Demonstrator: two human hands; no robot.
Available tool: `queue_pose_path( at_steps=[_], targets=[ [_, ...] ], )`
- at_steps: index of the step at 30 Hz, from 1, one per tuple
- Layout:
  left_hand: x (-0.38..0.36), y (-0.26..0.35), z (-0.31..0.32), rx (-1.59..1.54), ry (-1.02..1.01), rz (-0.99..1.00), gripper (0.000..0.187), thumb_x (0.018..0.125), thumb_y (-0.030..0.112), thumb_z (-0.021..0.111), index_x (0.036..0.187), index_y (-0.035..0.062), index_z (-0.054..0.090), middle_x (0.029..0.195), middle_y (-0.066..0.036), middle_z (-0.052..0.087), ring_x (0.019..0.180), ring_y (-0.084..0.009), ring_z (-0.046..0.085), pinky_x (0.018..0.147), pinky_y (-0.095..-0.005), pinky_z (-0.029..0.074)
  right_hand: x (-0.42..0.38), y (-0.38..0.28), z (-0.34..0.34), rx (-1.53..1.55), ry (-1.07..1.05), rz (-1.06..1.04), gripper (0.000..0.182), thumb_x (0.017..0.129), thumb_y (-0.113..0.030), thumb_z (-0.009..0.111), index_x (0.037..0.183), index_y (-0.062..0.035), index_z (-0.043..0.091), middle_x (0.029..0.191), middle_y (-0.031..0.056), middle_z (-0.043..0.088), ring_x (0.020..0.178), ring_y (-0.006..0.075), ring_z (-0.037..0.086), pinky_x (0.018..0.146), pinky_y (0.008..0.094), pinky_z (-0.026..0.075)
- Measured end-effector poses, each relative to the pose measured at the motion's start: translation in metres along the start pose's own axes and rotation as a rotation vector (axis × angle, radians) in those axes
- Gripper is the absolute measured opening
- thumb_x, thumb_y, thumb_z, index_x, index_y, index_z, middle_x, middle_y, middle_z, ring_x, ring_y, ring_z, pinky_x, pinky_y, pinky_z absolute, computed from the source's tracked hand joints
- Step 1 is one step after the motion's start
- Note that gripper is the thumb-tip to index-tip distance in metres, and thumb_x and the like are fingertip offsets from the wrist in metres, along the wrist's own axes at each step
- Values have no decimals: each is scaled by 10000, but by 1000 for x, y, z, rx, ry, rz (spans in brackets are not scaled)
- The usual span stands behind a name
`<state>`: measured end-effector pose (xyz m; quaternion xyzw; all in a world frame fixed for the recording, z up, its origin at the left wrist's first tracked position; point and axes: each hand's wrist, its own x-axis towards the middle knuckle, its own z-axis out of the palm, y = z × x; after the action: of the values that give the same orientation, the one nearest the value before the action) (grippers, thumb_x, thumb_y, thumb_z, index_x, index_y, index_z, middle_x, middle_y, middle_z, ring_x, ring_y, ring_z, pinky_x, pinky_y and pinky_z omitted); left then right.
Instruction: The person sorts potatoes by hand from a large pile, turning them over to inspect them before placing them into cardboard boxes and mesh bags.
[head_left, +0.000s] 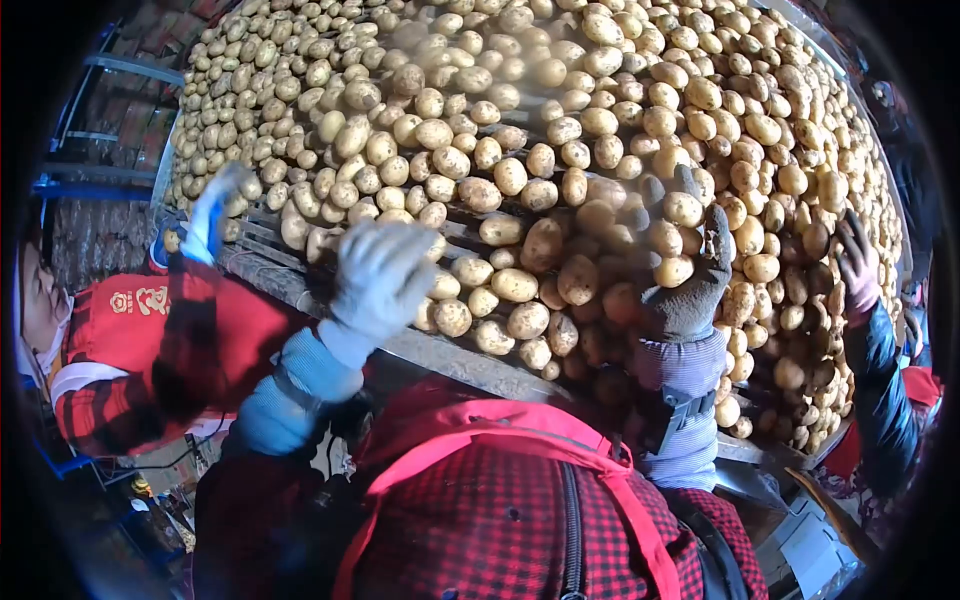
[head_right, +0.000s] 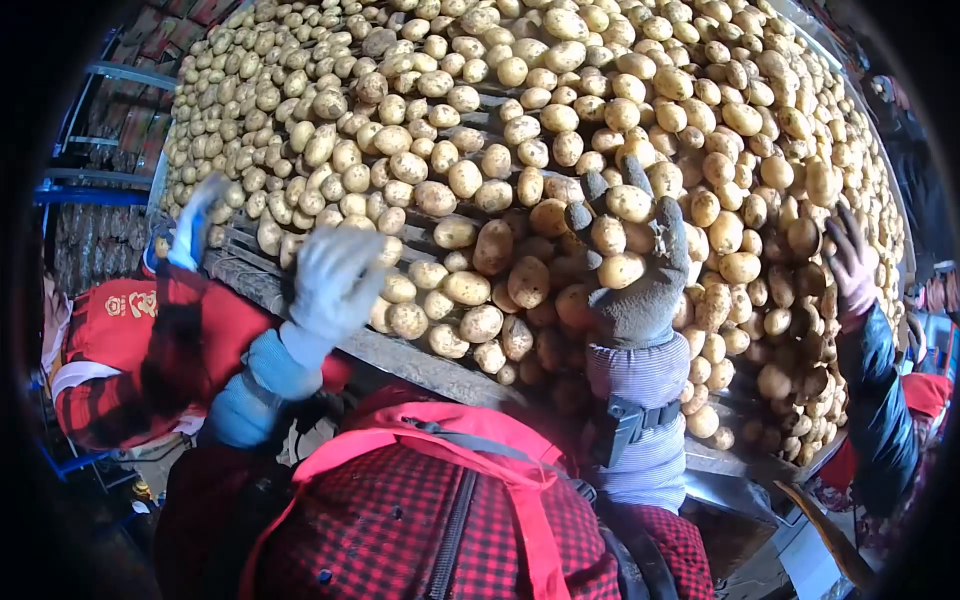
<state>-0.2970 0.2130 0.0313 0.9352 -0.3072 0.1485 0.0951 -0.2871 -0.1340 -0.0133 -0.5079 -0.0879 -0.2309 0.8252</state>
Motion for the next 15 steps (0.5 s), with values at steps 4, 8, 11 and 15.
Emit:
queue_pose_path(
  at_steps=[4, 8, 11, 15],
  targets=[
    [35, -27, 7, 223, -198, -230, 440, 902, 277, 732, 1306, 112, 674, 1179, -103, 697, 1063, -325, 638, 955, -485, 492, -4, 5, -9, -65, -4, 178, 657, 1015, 26, 570, 1595, -161, 326, 1636, 214, 375, 1419, 426, 501, 1117, 575, 508],
    [62, -25, 8, 342, -385, -263, 382, 916, 331, 697, 1244, 135, 680, 1134, -97, 704, 1056, -329, 639, 939, -488, 496, -9, 6, -15, -72, -62, 184, 597, 1044, 20, 502, 1591, -144, 327, 1632, 208, 384, 1406, 425, 515, 1124, 579, 503],
    [81, -27, -1, 407, -672, -200, 256, 927, 312, 666, 1099, 123, 675, 1053, -107, 721, 1065, -332, 648, 925, -496, 505, -3, 3, 1, -22, 53, 207, 501, 1118, -211, 406, 1571, -4, 349, 1567, 225, 469, 1348, 361, 576, 1080, 485, 553],
    [62, -24, -2, 420, -626, -58, 301, 844, 195, 700, 1145, 186, 685, 1306, -51, 598, 1221, -298, 527, 1031, -502, 425, 6, -11, -5, 180, 59, 354, 454, 1133, -187, 405, 1523, 45, 392, 1555, 223, 483, 1340, 366, 584, 1032, 461, 593]
  ],
)
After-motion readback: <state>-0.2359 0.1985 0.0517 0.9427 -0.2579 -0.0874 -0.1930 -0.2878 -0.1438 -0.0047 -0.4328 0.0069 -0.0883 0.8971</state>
